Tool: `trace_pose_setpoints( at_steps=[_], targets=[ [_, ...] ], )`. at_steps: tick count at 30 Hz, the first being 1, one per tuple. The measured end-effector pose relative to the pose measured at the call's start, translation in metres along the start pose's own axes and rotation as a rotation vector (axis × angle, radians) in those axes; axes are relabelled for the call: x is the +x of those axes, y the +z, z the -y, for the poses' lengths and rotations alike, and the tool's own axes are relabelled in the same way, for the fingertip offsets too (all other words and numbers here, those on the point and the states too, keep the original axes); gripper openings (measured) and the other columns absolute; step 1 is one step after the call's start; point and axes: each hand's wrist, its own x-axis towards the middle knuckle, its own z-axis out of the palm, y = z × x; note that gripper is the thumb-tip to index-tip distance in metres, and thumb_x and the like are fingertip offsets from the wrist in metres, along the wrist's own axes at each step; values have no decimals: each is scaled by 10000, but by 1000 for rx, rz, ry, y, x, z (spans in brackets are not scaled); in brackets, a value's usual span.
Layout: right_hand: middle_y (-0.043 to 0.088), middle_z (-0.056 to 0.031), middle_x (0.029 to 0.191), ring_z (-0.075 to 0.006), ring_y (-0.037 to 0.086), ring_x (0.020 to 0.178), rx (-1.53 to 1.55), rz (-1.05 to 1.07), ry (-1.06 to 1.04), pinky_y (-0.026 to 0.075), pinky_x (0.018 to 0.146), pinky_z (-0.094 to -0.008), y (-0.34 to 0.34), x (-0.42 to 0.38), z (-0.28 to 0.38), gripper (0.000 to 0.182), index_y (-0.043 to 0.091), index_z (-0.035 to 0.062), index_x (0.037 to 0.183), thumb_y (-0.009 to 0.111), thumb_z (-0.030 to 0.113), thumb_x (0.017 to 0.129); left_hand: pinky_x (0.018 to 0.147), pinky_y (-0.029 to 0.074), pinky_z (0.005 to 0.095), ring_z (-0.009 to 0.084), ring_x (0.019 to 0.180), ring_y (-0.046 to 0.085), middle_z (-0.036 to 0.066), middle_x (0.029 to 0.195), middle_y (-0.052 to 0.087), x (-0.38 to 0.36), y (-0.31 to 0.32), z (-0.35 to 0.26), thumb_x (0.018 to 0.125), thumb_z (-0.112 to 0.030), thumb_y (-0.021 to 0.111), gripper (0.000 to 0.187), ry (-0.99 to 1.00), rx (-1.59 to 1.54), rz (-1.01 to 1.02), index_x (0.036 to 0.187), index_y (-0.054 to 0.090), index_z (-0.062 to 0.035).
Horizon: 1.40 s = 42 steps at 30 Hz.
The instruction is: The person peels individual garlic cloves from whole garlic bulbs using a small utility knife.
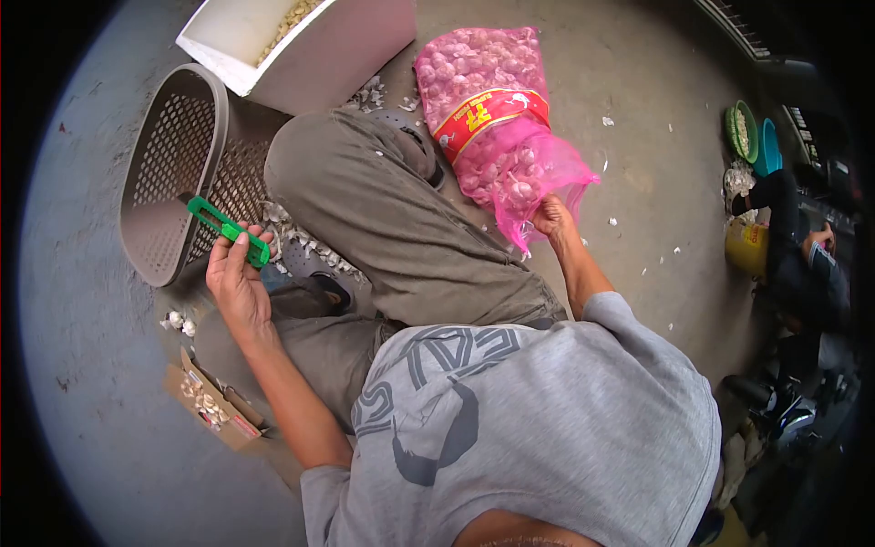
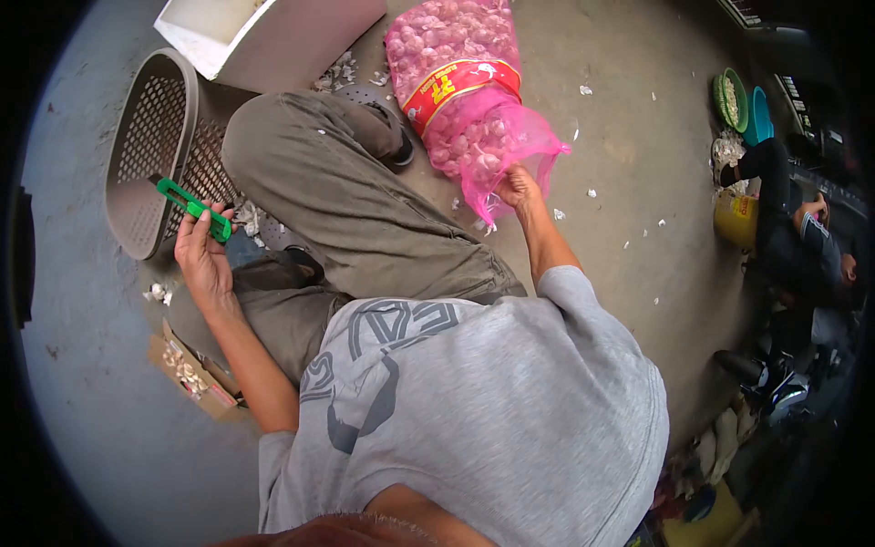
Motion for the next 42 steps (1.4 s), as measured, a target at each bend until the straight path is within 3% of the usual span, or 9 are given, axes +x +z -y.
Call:
trace_pose_setpoints(
  at_steps=[5, 10, 12, 15, 19, 22, 28, 32, 42],
  targets=[
    [705, -76, 1070, -281, 681, 967, 36, -100, 34, 562, 872, -521, 5, 7, -3, 328, 614, 97, 1234, 691, 134, 917, 735, 594, 353, 262, 894, 720, 160, 1033, 695, -6, -5, -1, 972, -58, 636, 225, 32, -20, 31, 1162, 592, 54],
    [629, -19, 869, -213, 645, 736, -567, -143, 140, 524, 594, -371, -69, 9, 13, 212, 585, 114, 1114, 682, 171, 935, 774, 589, 409, 304, 918, 718, 179, 1050, 690, -12, -14, -11, 968, -83, 601, 222, 34, -215, 86, 1149, 590, 46],
    [607, -21, 846, -170, 613, 694, -578, -297, 38, 468, 517, -319, -19, -45, 21, 213, 584, 115, 1079, 707, 194, 923, 778, 579, 439, 323, 917, 718, 189, 1048, 688, -12, -20, -18, 947, -86, 586, 221, 39, -282, 91, 1131, 586, 37],
    [622, 3, 841, -145, 635, 700, -599, -114, 16, 457, 477, -279, 0, -103, 69, 226, 577, 133, 1033, 721, 232, 892, 733, 564, 406, 259, 831, 687, 151, 984, 681, -14, -36, -29, 931, -100, 619, 165, 59, -404, 166, 1067, 606, -8],
    [654, -44, 879, -164, 650, 705, -669, 364, -118, 512, 530, -298, 124, -146, 118, 288, 607, 47, 1068, 700, 219, 856, 734, 564, 384, 234, 825, 691, 119, 930, 686, -11, -34, -45, 938, -129, 655, 118, 90, -422, 132, 1011, 617, -45],
    [671, -88, 1072, -193, 661, 983, -813, 602, -366, 547, 843, -337, 323, -136, 74, 453, 601, -10, 1213, 734, 166, 817, 734, 582, 365, 225, 873, 720, 95, 871, 706, 8, -9, -59, 957, -189, 687, 134, 151, -307, 151, 964, 642, -64],
    [692, -76, 1096, -152, 682, 934, -896, 1134, -241, 586, 772, -297, 536, -47, -51, 408, 636, -12, 1250, 776, 51, 873, 649, 593, 331, 161, 790, 701, 79, 873, 703, 59, 14, -74, 960, -417, 705, 372, 214, -311, 90, 940, 658, -48],
    [726, -63, 1045, -138, 687, 871, -1223, 1274, -277, 579, 759, -282, 615, -3, -95, 395, 652, -29, 1243, 767, 145, 908, 592, 579, 307, 127, 716, 676, 55, 827, 691, 94, -25, -86, 953, -451, 708, 395, 372, -350, -88, 911, 665, -60],
    [723, -86, 843, -127, 669, 653, -917, 1238, -171, 544, 566, -262, 621, 13, -119, 210, 692, -39, 1032, 779, 85, 887, 468, 475, 248, 100, 551, 606, 25, 691, 663, 88, -45, -105, 893, -414, 790, 383, 381, -172, -200, 792, 661, -69]
  ],
)
